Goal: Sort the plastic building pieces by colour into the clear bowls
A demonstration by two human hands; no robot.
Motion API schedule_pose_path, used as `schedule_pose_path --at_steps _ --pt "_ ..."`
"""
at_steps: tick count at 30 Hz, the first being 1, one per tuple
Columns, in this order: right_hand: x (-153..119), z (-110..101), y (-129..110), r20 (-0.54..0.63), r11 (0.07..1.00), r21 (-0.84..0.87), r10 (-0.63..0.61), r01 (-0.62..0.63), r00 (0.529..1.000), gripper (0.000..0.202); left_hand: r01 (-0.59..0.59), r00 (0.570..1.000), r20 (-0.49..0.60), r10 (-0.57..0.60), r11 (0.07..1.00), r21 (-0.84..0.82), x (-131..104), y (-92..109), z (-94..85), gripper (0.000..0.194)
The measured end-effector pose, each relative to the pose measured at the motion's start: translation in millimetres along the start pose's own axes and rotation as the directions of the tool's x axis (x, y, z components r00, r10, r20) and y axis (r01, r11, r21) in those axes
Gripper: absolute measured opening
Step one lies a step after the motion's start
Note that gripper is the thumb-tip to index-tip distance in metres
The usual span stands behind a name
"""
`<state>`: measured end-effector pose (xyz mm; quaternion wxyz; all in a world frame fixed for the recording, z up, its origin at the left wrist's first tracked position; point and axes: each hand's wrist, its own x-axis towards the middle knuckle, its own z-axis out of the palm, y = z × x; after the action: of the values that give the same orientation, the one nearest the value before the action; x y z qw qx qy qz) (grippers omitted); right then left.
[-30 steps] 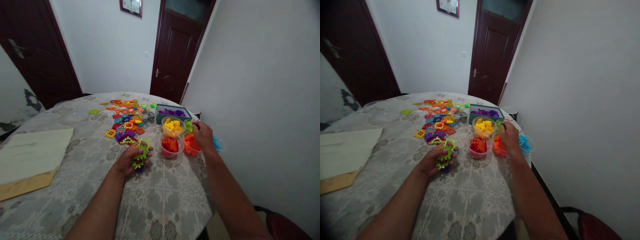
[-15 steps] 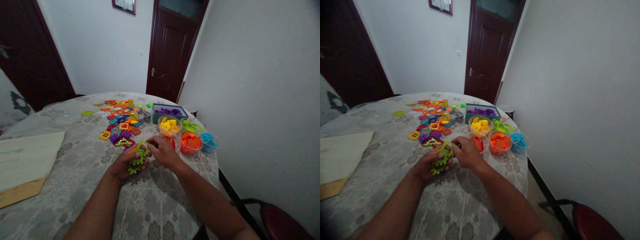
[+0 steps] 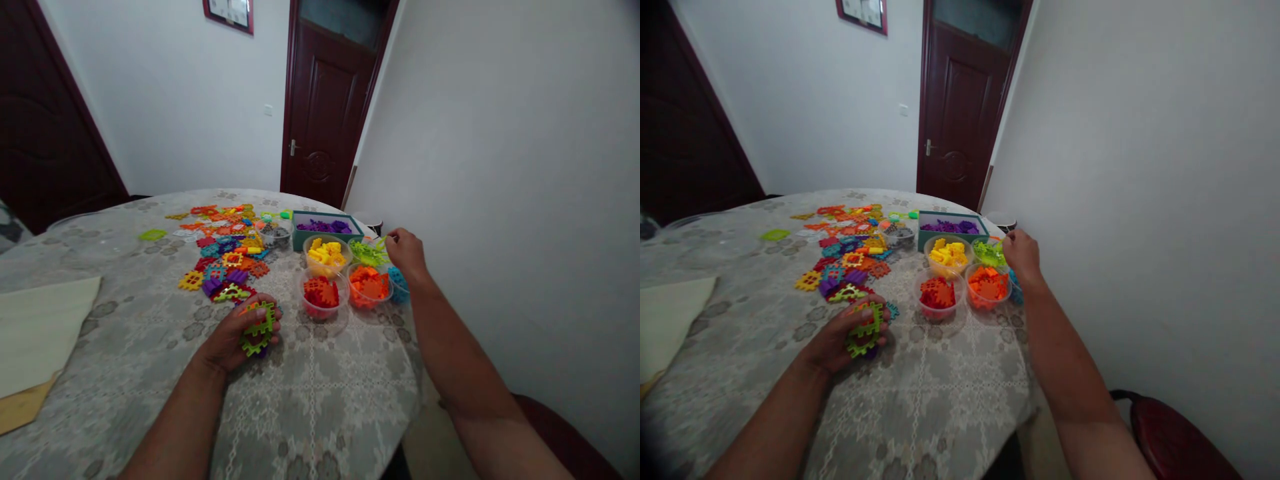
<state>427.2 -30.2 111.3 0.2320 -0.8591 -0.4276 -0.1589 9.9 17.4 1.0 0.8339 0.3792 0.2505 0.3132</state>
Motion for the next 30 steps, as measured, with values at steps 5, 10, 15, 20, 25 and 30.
schedule_pose_path --at_steps 5,10,15,20,25,30 --pt "17.5 22.2 24.9 0.125 0.991 -0.130 0.042 -0.026 0.991 0.032 0.005 1.000 -0.002 -0.005 1.000 0.004 0.6 -0.2 -0.2 0.046" --pt "18.3 41.2 34.2 0.222 0.979 -0.204 0.067 -0.020 0.973 0.028 0.003 1.000 -0.003 -0.003 1.000 -0.003 0.1 -0.8 0.1 0.045" --pt "18.1 43.1 32.6 0.207 0.977 -0.210 0.072 -0.027 0.976 0.031 -0.003 1.000 0.004 0.003 1.000 -0.014 0.3 -1.2 0.3 0.045" --pt "14.2 30.1 23.1 0.080 0.986 -0.163 0.047 -0.033 0.996 0.040 -0.029 1.000 -0.009 0.029 0.998 -0.046 2.0 -3.0 -1.3 0.046" --pt "-13.2 11.6 -8.0 -0.046 0.995 0.035 -0.092 0.093 0.995 0.041 -0.042 0.997 -0.063 0.036 0.995 -0.088 4.2 -5.4 -1.0 0.048" --pt "-92.8 -1.2 -74.8 -0.071 0.765 0.510 -0.418 0.393 0.906 0.027 -0.046 0.999 0.002 0.047 0.988 -0.150 4.2 -8.1 0.1 0.062"
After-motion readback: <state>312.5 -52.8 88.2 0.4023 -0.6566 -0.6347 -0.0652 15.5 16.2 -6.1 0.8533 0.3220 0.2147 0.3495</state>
